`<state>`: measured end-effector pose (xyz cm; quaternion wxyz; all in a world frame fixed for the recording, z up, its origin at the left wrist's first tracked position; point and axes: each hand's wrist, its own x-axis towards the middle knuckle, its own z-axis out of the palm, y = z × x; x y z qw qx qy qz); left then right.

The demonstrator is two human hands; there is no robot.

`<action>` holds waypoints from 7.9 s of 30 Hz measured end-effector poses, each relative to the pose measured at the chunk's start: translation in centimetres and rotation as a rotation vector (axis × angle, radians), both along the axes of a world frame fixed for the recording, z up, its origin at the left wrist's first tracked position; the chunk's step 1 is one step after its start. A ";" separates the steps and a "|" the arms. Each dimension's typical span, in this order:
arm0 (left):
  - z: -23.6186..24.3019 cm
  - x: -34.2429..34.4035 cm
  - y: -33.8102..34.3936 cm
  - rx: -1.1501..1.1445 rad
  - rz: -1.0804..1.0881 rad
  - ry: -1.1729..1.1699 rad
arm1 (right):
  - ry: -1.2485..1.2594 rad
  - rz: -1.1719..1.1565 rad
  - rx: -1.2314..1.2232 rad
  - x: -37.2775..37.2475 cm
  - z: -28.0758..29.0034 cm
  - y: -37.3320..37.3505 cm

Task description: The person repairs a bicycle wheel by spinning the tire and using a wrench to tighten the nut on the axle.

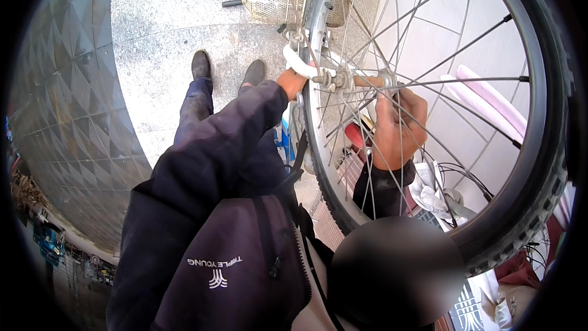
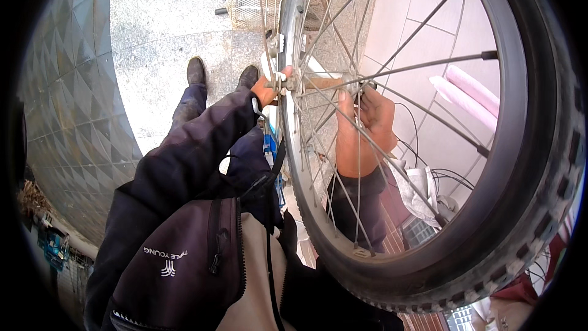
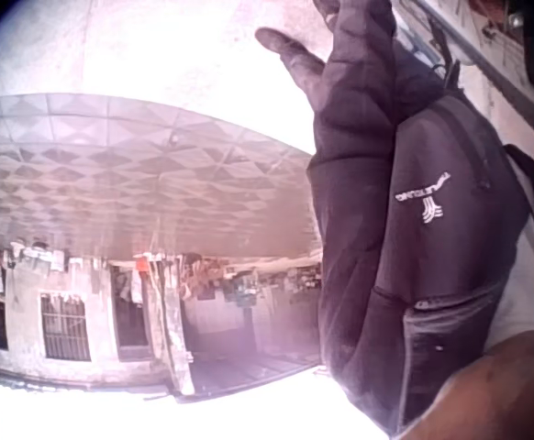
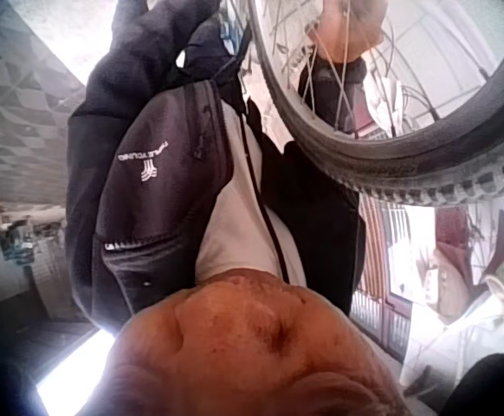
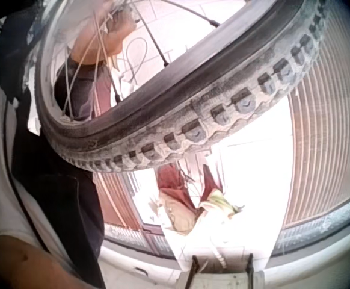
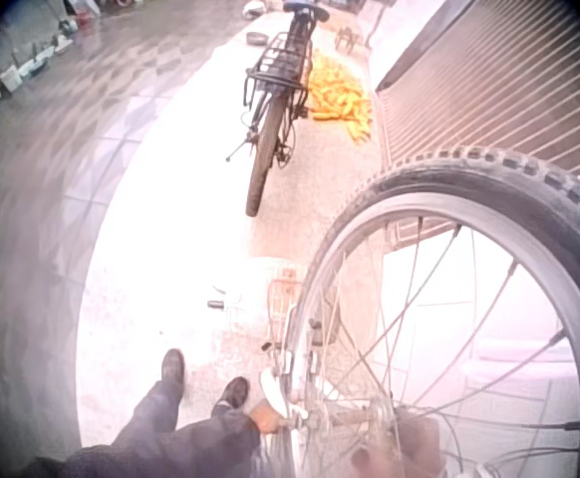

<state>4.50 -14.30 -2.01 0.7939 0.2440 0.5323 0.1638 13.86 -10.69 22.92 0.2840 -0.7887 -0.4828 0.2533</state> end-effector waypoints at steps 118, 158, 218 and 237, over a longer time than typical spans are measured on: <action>18.9 -8.7 5.7 1.160 -0.086 0.229 | -0.282 0.186 0.047 0.9 0.2 -0.6; 17.4 -8.8 6.1 1.209 -0.178 0.227 | -0.005 0.058 0.088 -10.0 -1.0 -18.5; 17.8 -11.5 11.8 1.177 -0.654 -0.037 | 0.525 -0.042 0.076 -8.6 -11.9 -5.6; 18.3 -10.3 12.4 1.250 -0.653 -0.038 | 0.523 -0.105 0.124 -9.2 -11.5 -4.7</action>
